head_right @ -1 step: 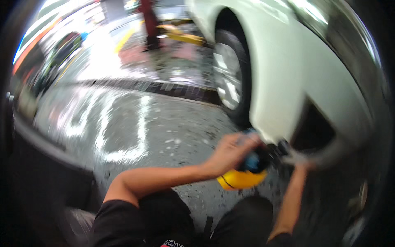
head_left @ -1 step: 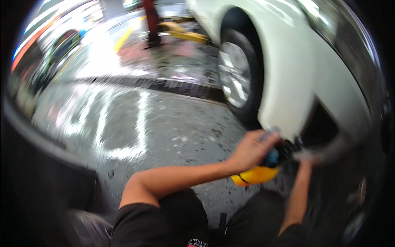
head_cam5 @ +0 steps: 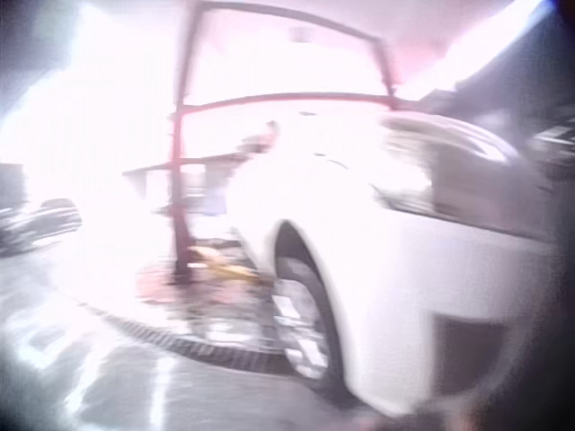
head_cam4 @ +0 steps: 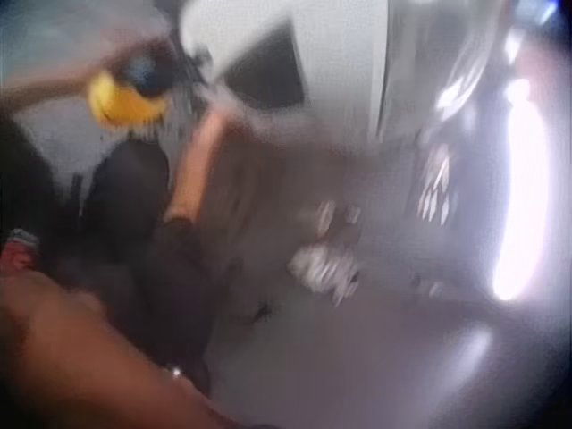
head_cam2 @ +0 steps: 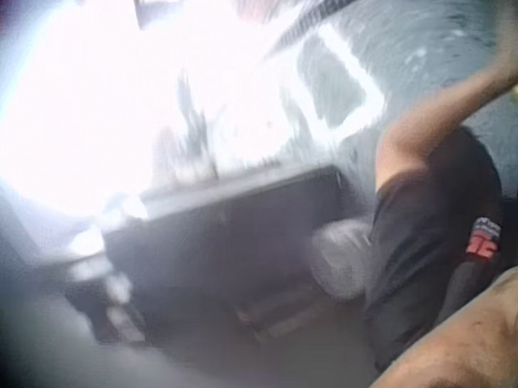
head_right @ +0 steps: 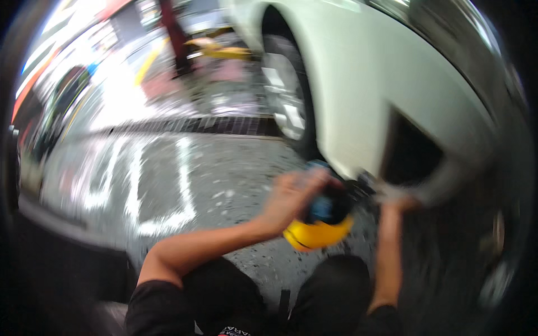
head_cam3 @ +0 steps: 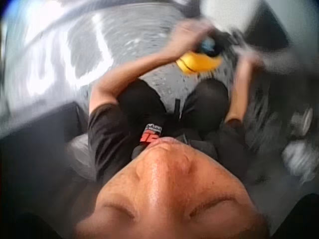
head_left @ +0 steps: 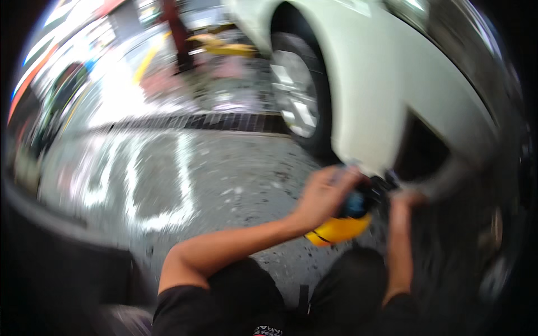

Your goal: The person sprays liquid from a yellow spray bottle onto the front bumper and headlights of a white car, then wipes the surfaces with their hands. They repeat this process across the bumper, grille, and headlight areas.

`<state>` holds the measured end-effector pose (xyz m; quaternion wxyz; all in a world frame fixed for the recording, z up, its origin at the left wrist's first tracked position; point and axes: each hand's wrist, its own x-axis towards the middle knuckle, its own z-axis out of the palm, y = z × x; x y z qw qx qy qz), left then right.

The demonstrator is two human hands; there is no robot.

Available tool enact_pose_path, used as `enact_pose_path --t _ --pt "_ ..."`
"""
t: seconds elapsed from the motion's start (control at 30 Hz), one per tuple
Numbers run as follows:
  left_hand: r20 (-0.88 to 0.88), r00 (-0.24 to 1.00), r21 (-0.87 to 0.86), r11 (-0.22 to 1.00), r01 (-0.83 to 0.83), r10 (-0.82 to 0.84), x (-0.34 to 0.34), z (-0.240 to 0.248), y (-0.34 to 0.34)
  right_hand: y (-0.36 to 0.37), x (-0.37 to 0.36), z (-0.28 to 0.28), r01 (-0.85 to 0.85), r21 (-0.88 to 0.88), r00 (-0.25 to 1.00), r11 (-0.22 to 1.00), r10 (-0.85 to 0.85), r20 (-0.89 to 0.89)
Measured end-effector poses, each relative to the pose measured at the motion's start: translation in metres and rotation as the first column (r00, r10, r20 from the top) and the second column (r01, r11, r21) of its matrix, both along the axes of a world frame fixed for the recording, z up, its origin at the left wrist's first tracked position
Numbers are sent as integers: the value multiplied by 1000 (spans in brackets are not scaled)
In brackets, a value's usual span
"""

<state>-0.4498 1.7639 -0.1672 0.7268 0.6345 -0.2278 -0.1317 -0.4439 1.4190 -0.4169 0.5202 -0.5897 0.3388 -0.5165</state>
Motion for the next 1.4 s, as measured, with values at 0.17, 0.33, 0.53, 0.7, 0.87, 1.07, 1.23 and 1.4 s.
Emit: enact_pose_path --t 0.17,0.33,0.53,0.7,0.87,1.07,1.23,1.4 --pt "-116 980 -34 985 -167 162 -18 -3 -18 -19 55 18 206 238 955 949 -248 164" --pt "-150 953 -49 960 -275 265 -27 8 -37 -167 31 55 110 336 961 935 -187 205" --pt "-69 948 6 951 -310 310 -20 24 -60 -93 59 89 379 -215 914 900 -401 -68" --pt "-60 888 -67 886 -459 455 -33 41 -94 -147 27 199 304 -245 952 921 -291 92" --pt "-91 848 -107 842 -529 522 -38 79 -98 -71 60 259 380 -588 924 714 -320 209" --pt "44 955 -45 955 -293 295 -61 143 -126 -321 1 297 250 -497 966 831 -249 70" --pt "-49 971 3 973 -233 233 -69 186 -140 -217 46 318 288 -830 942 478 -295 157" --pt "-278 960 -109 992 -67 34 -64 211 -179 -384 14 339 83 -707 984 702 -169 -53"
